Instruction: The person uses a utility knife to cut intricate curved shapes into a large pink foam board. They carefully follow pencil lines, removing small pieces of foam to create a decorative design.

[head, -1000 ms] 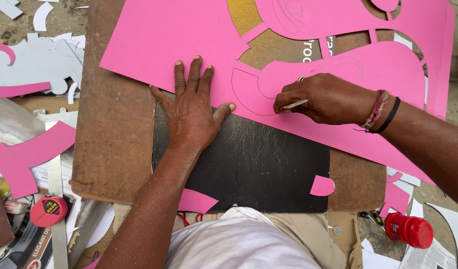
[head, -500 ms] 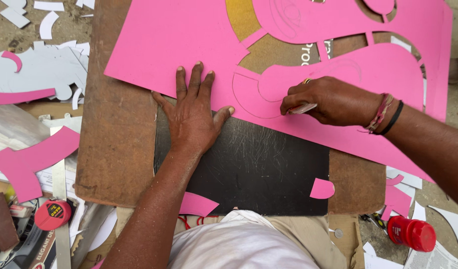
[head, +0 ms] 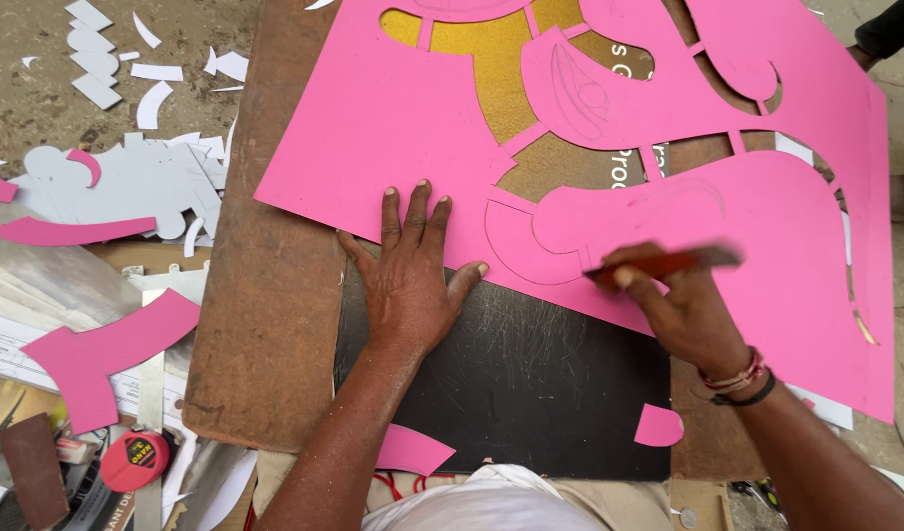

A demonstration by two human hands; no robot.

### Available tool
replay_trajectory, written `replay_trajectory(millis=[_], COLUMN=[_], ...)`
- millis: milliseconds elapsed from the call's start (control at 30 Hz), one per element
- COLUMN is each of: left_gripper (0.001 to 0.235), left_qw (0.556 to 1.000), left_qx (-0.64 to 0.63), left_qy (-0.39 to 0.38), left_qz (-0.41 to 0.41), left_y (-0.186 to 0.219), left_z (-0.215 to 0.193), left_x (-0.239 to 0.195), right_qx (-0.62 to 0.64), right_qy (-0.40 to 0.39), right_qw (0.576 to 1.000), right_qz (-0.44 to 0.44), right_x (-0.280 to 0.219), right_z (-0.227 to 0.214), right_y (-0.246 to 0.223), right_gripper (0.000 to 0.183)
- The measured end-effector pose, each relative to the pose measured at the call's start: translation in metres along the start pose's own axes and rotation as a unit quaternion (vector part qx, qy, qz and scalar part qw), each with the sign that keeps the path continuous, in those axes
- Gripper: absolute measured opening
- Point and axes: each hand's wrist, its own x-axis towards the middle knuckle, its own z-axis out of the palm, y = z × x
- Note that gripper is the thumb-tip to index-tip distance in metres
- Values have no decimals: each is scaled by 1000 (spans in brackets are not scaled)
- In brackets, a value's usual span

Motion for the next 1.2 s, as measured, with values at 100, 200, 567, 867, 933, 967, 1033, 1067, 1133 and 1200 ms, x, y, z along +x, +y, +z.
replay_trajectory(millis=[100,200,567,867,933,967,1033,1067,1133,1200], left_gripper=[89,89,89,100,101,102,103,104,104,104], left_qw=[1000,1000,999,1000,1000,1000,1000,999,999,999], left_qx=[-2,-5,7,4,0,-2,5,10,12,10], left_qy=[0,-4,27,8,-12,-19,-21,-24,-29,-37], left_qz=[1,-3,16,0,-12,-17,-17,-20,-21,-23], left_y=[2,3,1,5,6,7,10,9,10,10], left_z=[-2,-6,-4,-6,-7,-8,-12,-14,-16,-16], left_x=[-1,-1,-2,0,0,1,3,1,-1,1], right_qx=[-40,73,58,24,28,18,17,29,46,56], right_qy=[76,107,154,142,110,90,60,48,16,-22], right_qw=[992,985,977,977,978,977,978,979,981,981], right_qz=[89,114,139,156,178,194,200,195,187,184], right_x=[19,56,73,79,78,78,81,80,82,83], right_z=[16,41,64,68,62,59,53,52,48,40], right_y=[-8,-12,-21,-24,-23,-23,-22,-22,-19,-14], right_gripper=[25,25,20,19,22,25,25,21,19,21])
